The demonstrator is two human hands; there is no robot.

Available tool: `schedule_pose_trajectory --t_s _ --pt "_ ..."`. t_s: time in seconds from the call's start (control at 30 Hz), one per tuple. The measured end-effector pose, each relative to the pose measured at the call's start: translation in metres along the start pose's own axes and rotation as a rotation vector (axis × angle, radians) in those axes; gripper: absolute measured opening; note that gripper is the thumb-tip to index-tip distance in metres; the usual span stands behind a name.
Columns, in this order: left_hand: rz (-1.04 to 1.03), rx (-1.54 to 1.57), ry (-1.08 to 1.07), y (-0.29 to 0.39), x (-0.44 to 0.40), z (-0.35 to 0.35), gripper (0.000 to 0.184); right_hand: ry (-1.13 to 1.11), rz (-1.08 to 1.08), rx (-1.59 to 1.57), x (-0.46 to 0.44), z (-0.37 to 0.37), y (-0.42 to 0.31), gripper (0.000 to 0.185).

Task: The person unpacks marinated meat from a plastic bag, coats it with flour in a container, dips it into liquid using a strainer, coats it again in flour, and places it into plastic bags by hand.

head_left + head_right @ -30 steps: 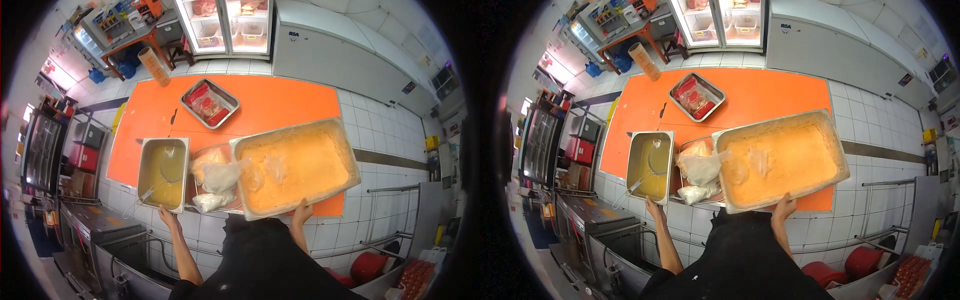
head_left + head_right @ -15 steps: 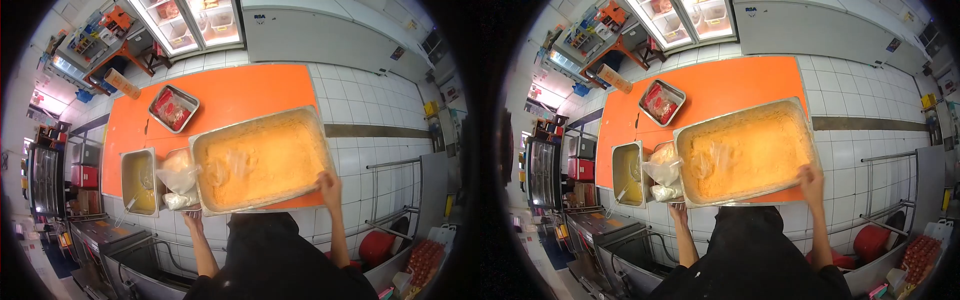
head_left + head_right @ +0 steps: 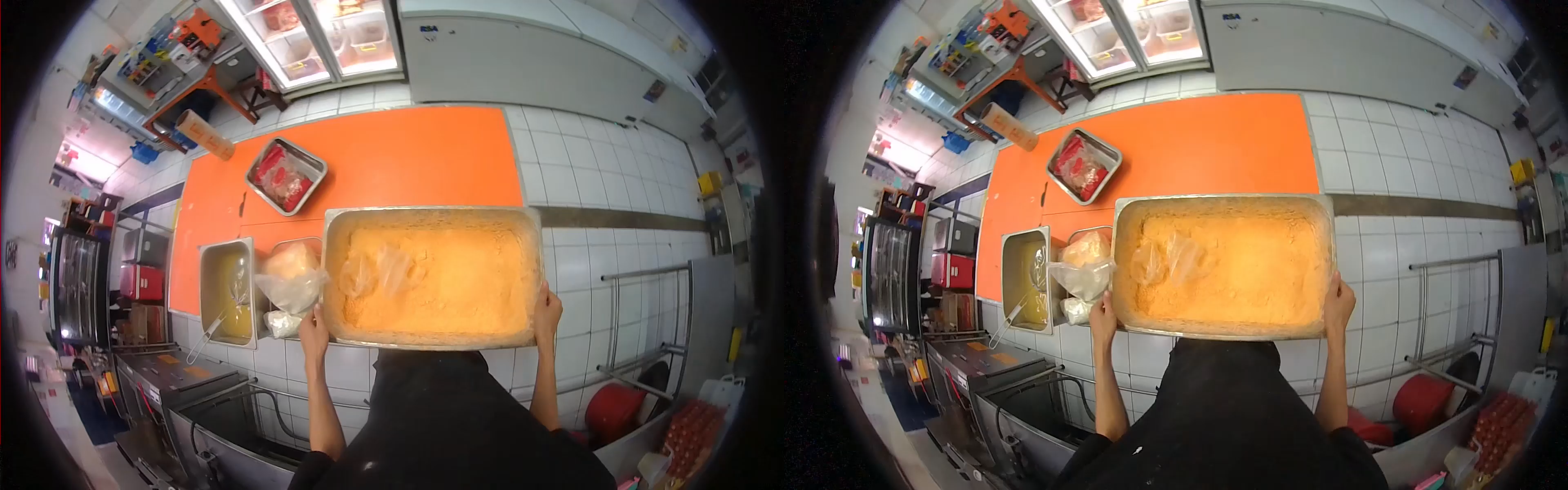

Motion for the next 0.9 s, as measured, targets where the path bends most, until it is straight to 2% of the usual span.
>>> schedule_pose_trajectory --t_s 0.03,0.07,0.1,0.13,0.17,0.2,0.27,0.37,0.4,0.5,0.57,0.63,0.7,0.8,0.87,0.9 --pt "-0.025 -0.136 -0.077 0.014 -0.008 0.000 0.055 0.042 -0.040 -0.013 0.007 0.009 0.014 0.056" --pt "-0.031 -0.141 -0.109 0.028 -0.010 -0.003 0.055 0.087 -0.085 -0.024 0.014 0.020 0.028 0.056" --pt "-0.148 -0.244 -0.147 0.044 -0.010 -0.006 0.054 0.105 -0.114 -0.018 0.014 0.028 0.043 0.056" --pt "-0.275 -0.341 -0.177 0.058 -0.015 -0.014 0.054 0.148 -0.073 -0.063 0.007 0.035 0.052 0.056" --pt "-0.297 -0.336 -0.201 0.065 -0.022 -0.026 0.054 0.193 -0.027 -0.105 -0.001 0.040 0.060 0.056" --pt "-0.322 -0.253 -0.179 0.070 -0.025 -0.039 0.053 0.220 -0.045 -0.099 -0.007 0.044 0.061 0.056" --pt "-0.366 -0.037 -0.188 0.058 -0.031 -0.067 0.047 0.134 -0.068 -0.161 -0.016 0.058 0.065 0.055" --pt "-0.354 0.115 -0.189 0.063 -0.034 -0.055 0.044 0.148 -0.103 -0.072 0.002 0.067 0.073 0.054" --pt "-0.453 0.096 -0.176 0.079 -0.026 -0.033 0.042 0.151 -0.112 -0.073 0.011 0.068 0.069 0.054" --pt "-0.314 0.171 -0.120 0.110 0.002 0.017 0.040 0.141 -0.129 -0.341 0.043 0.066 0.073 0.055" --pt "-0.307 0.062 -0.170 0.117 -0.013 0.019 0.039 -0.014 -0.329 -0.221 0.038 0.050 0.086 0.055" --pt "-0.321 -0.039 -0.204 0.105 -0.001 0.035 0.038 -0.053 -0.256 -0.195 0.054 0.051 0.064 0.056" --pt "-0.354 0.004 -0.087 0.101 0.000 0.037 0.042 -0.021 -0.128 -0.214 0.038 0.053 0.047 0.056" --pt "-0.341 0.025 -0.076 0.092 0.001 0.038 0.043 -0.002 -0.170 -0.240 0.051 0.040 0.081 0.056" --pt "-0.347 0.002 -0.040 0.077 0.008 0.033 0.045 -0.038 -0.200 -0.173 0.032 0.026 0.079 0.053" --pt "-0.344 -0.005 -0.051 0.076 0.018 0.044 0.045 -0.039 -0.213 -0.169 0.053 0.034 0.076 0.053"
Point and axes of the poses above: each hand's wrist, its own x-axis away from the middle knuckle, its own z-axis out of the back of the hand, y = z × x, the point moved 2 cm from there along -x, towards the middle knuckle, and after that the axes turned 13 degrees about -z, right-handed, at the moved point
